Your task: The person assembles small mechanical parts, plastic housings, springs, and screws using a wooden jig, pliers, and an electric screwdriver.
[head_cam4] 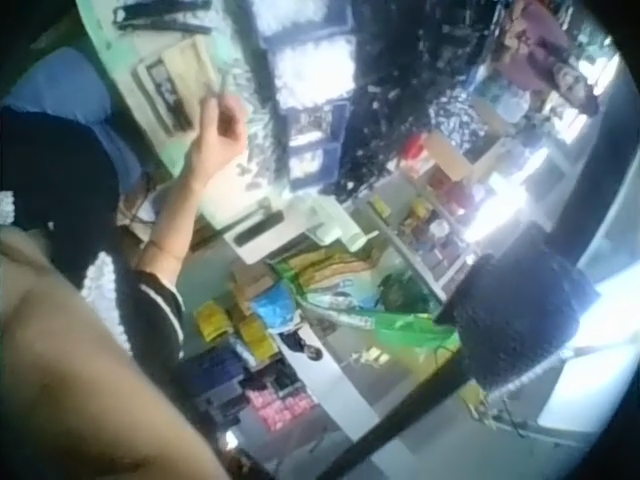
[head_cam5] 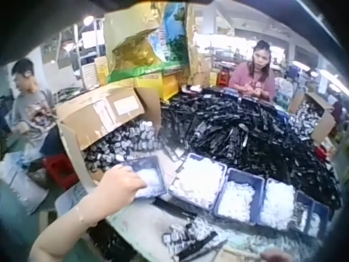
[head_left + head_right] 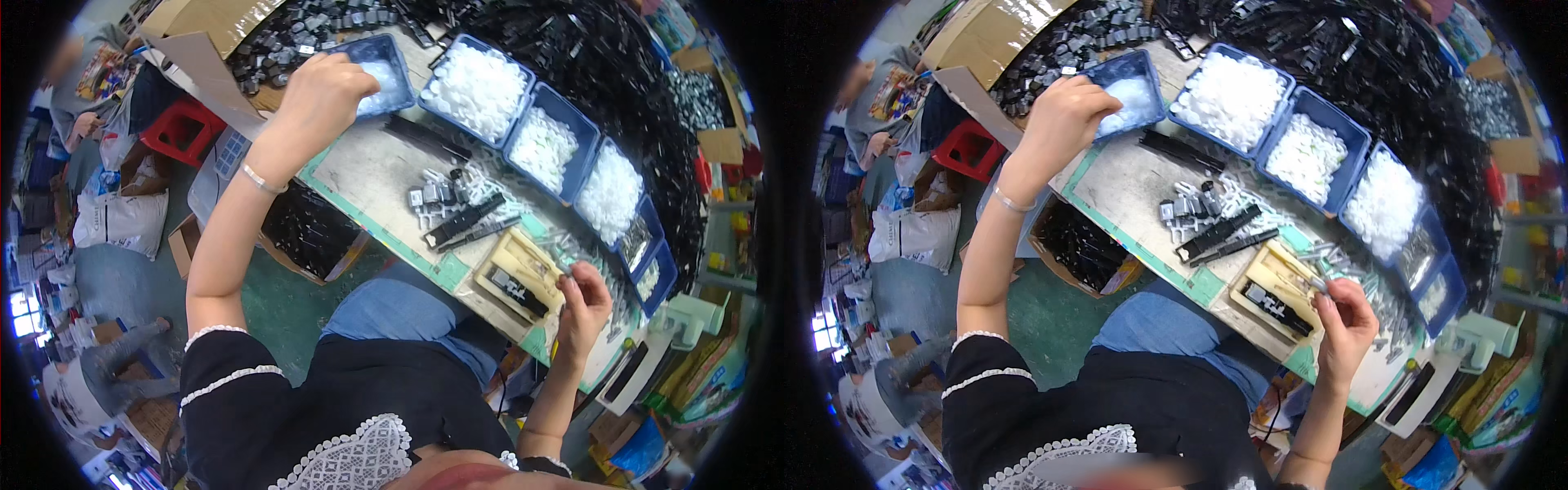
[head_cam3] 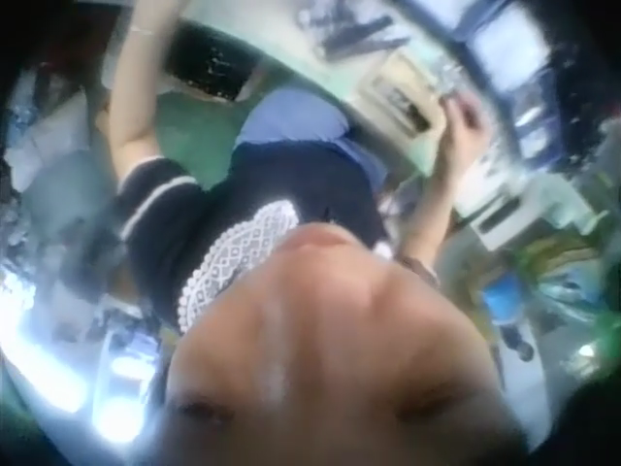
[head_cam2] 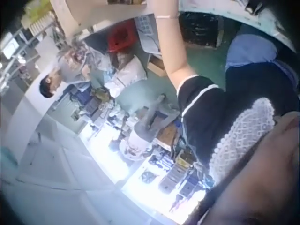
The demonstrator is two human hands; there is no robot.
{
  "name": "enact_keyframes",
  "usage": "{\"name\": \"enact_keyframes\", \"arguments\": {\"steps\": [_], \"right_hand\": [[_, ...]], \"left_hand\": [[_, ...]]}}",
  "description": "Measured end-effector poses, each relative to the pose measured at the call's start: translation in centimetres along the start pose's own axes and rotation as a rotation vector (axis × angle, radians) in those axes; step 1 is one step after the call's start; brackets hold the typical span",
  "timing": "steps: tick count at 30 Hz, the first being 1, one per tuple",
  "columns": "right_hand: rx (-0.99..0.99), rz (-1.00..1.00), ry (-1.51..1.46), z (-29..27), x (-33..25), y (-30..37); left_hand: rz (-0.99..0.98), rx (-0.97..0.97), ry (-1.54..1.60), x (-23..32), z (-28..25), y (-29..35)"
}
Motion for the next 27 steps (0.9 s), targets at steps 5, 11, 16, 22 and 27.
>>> {"name": "enact_keyframes", "arguments": {"steps": [5,11,16,22,27], "right_hand": [[-0.052,-0.088,0.072,2.4,-1.8,-0.5],[-0.191,-0.125,-0.099,6.4,-2.5,-0.6],[-0.235,-0.082,-0.255,6.7,-1.7,-0.4],[-0.235,-0.094,-0.167,5.7,-1.5,-0.5],[-0.24,-0.166,0.016,5.4,-2.6,-0.5]], "left_hand": [[-0.431,0.098,0.73,3.6,-2.3,1.0],[-0.599,0.104,1.379,9.5,0.2,1.5],[-0.645,0.043,1.568,12.5,1.6,1.2],[-0.619,0.056,1.542,14.0,2.6,0.9],[-0.396,0.167,1.283,14.3,1.7,0.5]]}}
Point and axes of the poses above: each hand's wrist, its own y-axis away from the middle knuckle, its own z-axis out of the palm, x = y × z, the point moved 7 cm from there along -y, towards the middle knuckle
